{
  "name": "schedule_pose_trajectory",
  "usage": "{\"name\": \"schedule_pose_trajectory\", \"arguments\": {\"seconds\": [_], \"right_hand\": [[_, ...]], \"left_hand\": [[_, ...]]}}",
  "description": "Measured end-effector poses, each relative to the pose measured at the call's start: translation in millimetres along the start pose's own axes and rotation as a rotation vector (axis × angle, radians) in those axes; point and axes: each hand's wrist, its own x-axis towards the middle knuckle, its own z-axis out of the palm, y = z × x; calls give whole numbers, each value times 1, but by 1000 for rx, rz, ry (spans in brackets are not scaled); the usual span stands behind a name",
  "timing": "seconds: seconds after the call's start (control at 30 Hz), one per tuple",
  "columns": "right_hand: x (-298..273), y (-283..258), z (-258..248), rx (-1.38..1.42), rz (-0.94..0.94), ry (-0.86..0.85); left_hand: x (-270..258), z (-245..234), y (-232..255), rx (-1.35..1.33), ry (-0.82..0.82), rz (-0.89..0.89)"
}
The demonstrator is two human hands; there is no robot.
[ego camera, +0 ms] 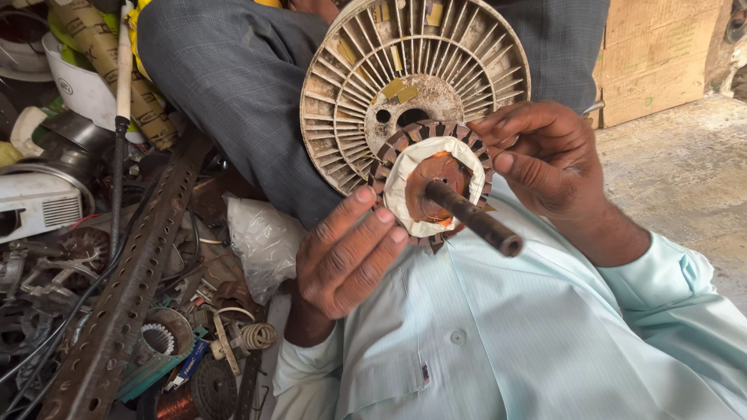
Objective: The person sits on the ground and works on a motor stator, using hands to manipulate copper windings and apply a yellow substance to the slots. The person repeatedly adjusts the stator and uses a small tool to press or clean the windings.
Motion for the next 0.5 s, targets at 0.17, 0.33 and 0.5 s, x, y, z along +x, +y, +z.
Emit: {"name": "schedule_pose_trajectory", "arguments": {"seconds": [0.17, 0.33, 0.5], "right_hand": [[-2, 7, -3, 125, 1, -6], [1, 16, -9, 487, 118, 11], [13, 25, 5, 608, 351, 93]], "left_hand": [[4, -1, 4, 38, -13, 69], [6, 5, 1, 19, -5, 89], [5, 19, -7, 13, -14, 134]]}}
